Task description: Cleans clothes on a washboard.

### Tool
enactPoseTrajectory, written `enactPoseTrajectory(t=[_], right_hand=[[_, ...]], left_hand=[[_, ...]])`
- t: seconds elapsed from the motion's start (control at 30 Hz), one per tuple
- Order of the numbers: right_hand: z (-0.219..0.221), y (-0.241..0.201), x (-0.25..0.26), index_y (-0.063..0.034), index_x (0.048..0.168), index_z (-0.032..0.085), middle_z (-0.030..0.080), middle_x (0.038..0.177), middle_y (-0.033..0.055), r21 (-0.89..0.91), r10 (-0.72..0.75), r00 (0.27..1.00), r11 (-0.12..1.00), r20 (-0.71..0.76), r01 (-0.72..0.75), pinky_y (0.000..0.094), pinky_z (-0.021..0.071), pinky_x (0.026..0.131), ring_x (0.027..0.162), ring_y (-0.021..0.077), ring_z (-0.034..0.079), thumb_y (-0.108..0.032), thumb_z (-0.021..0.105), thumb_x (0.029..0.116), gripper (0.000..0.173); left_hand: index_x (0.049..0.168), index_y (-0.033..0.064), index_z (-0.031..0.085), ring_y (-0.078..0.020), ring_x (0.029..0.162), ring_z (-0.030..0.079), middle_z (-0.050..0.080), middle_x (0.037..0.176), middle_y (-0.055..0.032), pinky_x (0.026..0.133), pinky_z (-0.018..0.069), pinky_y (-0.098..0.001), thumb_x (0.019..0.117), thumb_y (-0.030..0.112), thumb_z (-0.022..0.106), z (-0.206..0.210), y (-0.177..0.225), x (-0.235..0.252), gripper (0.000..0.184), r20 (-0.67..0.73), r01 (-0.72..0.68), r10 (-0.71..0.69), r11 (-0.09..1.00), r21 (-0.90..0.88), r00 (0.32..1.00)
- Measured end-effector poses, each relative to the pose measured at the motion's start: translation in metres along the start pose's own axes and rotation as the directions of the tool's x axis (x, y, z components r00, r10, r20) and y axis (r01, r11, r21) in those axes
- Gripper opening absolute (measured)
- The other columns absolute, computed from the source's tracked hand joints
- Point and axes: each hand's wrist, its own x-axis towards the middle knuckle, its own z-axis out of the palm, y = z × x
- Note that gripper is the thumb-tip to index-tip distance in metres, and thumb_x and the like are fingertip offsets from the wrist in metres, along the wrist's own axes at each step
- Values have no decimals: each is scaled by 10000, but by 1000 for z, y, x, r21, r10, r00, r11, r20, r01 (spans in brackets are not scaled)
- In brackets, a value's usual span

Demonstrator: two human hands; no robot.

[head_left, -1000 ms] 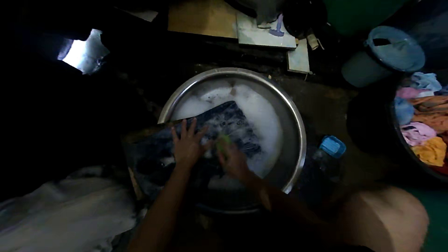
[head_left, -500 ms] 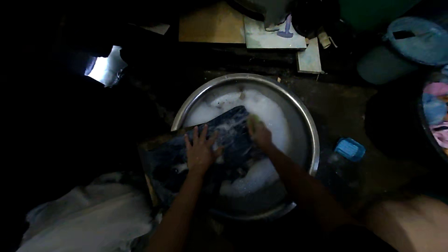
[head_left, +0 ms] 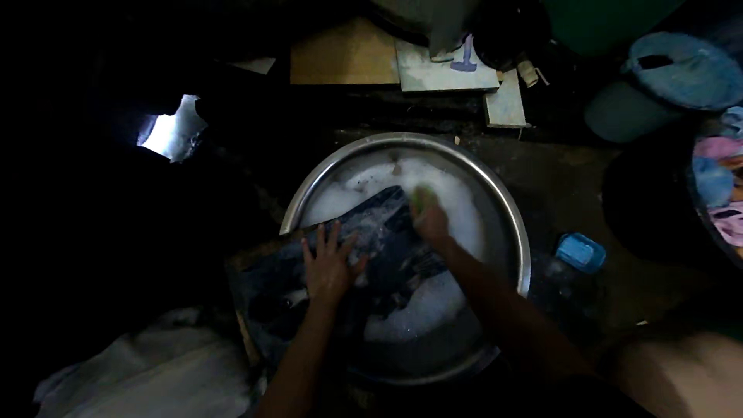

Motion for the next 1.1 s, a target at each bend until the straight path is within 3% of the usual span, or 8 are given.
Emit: enactPoseTrajectory(t=[0.13, 0.3, 0.37, 0.47, 0.67, 0.83, 1.0, 1.1], right_hand=[[30, -40, -47, -216, 1550, 473, 523, 1508, 196, 5, -336, 913, 939, 230, 344, 541, 509, 1025, 1255, 380, 620, -380, 477, 1077, 501], [-1, 7, 56, -198, 1557, 447, 527, 1473, 236, -89, 59, 997, 994, -46, -63, 623, 524, 944, 1223, 431, 620, -371, 463, 1080, 508], [-1, -20, 34, -174, 1543, 463, 559, 1445, 224, -49, -55, 997, 997, -59, 52, 600, 541, 936, 1178, 411, 648, -342, 503, 1066, 508], [19, -56, -30, -217, 1575, 426, 520, 1496, 211, -36, -319, 917, 941, 240, 337, 556, 507, 1012, 1231, 396, 623, -365, 470, 1082, 517], [10, -8, 52, -196, 1525, 486, 556, 1436, 240, -20, -7, 999, 1000, -53, 6, 635, 537, 901, 1168, 447, 640, -377, 491, 1074, 487], [25, -57, -34, -212, 1578, 423, 523, 1492, 217, -13, -262, 940, 963, 219, 271, 556, 506, 1018, 1239, 400, 620, -367, 458, 1085, 518], [17, -14, 30, -195, 1562, 432, 553, 1440, 239, 27, 63, 998, 998, -25, -63, 631, 532, 920, 1172, 446, 639, -352, 483, 1077, 513], [40, -55, -45, -195, 1587, 398, 503, 1505, 226, 53, -94, 989, 995, 113, 88, 571, 518, 1002, 1239, 408, 615, -360, 478, 1075, 544]], left_hand=[[1399, 270, 649, -477, 1513, 274, 434, 1597, -147, 1183, 104, -736, 928, 554, 648, 1, -1, -6, 550, -29, -29, 28, 999, -39, 999], [1438, 337, 604, -442, 1537, 236, 391, 1631, -107, 1204, 69, -709, 933, 612, 608, 0, 3, -3, 575, 27, 9, -9, 1000, -4, 1000], [1427, 331, 618, -443, 1529, 259, 407, 1622, -106, 1204, 78, -708, 924, 610, 618, 0, -1, 0, 575, -4, -1, 1, 1000, 6, 1000], [1384, 275, 660, -469, 1508, 293, 439, 1597, -133, 1188, 104, -728, 917, 542, 647, 4, -2, -3, 538, -52, -25, 25, 1000, -16, 998], [1431, 334, 611, -451, 1522, 271, 415, 1615, -119, 1193, 91, -722, 926, 616, 609, 2, 3, -4, 578, -5, -7, 7, 1000, 13, 1000], [1400, 277, 649, -474, 1510, 283, 430, 1601, -141, 1183, 103, -735, 919, 557, 644, 0, -1, -3, 557, -44, -37, 36, 999, -11, 998], [1407, 316, 637, -462, 1511, 290, 445, 1594, -125, 1184, 113, -733, 912, 596, 633, 4, 1, -2, 568, -63, -30, 30, 1000, 5, 998], [1425, 322, 620, -460, 1520, 269, 414, 1615, -122, 1188, 95, -726, 919, 570, 635, -1, 0, -2, 564, -27, -22, 22, 1000, 3, 999]])
